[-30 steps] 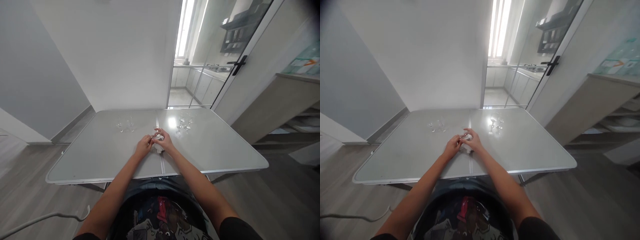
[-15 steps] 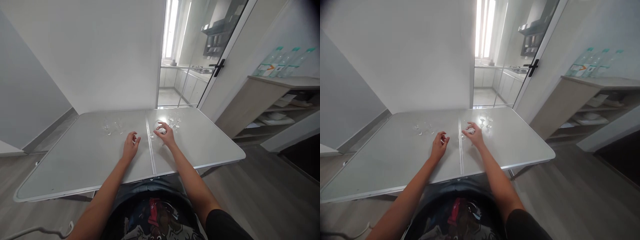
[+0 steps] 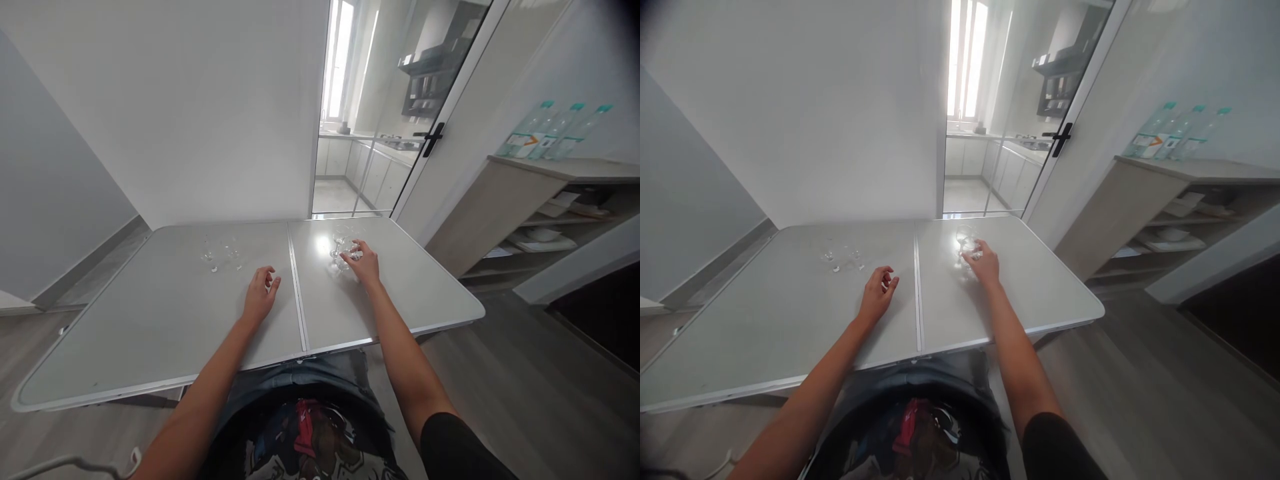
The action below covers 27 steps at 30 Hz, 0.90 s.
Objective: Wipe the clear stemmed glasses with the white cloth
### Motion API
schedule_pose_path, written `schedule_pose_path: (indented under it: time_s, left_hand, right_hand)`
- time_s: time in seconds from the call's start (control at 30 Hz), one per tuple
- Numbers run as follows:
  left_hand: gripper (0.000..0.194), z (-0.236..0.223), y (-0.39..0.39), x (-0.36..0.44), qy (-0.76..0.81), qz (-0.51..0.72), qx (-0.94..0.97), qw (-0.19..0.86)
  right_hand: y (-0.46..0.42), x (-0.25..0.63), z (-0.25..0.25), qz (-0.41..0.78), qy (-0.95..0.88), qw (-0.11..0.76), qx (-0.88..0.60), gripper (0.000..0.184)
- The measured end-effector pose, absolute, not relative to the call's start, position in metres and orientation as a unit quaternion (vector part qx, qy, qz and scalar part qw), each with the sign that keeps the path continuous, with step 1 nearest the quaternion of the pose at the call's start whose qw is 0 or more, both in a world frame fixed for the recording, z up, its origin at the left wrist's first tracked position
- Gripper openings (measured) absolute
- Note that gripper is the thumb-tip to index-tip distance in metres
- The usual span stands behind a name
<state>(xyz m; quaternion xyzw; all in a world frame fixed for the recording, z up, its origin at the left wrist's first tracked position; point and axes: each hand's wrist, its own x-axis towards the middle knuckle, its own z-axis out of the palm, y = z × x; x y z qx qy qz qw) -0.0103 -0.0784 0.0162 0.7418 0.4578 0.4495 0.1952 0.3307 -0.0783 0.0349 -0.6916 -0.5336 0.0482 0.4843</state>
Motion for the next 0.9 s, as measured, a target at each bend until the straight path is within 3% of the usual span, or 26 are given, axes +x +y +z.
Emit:
schedule_pose_path:
  time_s: [0.5,0.9]
  left_hand:
    - [0.02,0.014,-0.079,-0.009,0.462,0.443,0.741,0.201]
    - [0.021,0.013,-0.078,-0.011,0.463,0.435,0.744,0.204]
  right_hand:
    - [-0.066,0.402,0.03,-0.009,-0.424,0.469,-0.774,0.06]
    - [-0.031,0.425,0.004,0.002,-0.429,0.503,-0.75,0.061]
